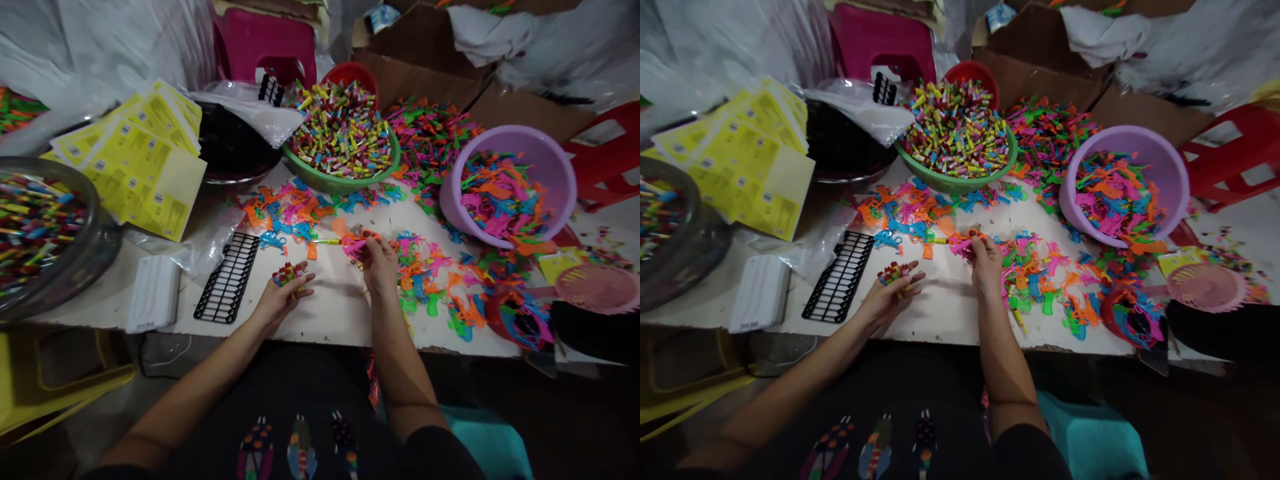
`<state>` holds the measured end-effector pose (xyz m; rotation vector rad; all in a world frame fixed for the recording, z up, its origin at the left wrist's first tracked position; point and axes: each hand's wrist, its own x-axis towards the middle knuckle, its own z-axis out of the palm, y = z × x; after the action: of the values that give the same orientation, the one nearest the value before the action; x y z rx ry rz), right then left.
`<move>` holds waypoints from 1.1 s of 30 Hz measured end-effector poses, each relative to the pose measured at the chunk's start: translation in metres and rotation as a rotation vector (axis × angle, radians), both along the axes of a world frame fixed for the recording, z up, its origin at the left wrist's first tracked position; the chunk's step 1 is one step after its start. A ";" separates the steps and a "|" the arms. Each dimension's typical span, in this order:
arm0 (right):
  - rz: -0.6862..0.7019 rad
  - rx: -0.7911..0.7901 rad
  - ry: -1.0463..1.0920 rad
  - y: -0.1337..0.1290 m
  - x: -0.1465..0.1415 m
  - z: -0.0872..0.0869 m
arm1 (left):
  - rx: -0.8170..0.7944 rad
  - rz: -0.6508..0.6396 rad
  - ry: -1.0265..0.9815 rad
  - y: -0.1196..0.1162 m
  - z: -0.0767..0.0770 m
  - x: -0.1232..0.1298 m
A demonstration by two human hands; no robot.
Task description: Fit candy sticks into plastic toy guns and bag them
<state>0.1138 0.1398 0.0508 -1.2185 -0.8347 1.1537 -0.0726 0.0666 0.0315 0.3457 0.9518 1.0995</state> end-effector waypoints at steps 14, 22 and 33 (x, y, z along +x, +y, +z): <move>-0.031 -0.258 -0.812 -0.022 0.074 0.004 | 0.064 0.052 0.324 -0.001 -0.004 -0.002; 0.051 -0.208 -1.220 0.108 0.100 -0.005 | 0.406 -0.001 0.875 -0.008 -0.049 -0.001; -0.027 -0.453 -1.218 0.227 0.106 -0.035 | 0.602 -0.115 1.068 -0.001 -0.075 -0.007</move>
<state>0.2200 0.3666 0.0160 -2.3599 -1.4549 0.4741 -0.0799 0.0654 -0.0432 1.5675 1.4693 1.0601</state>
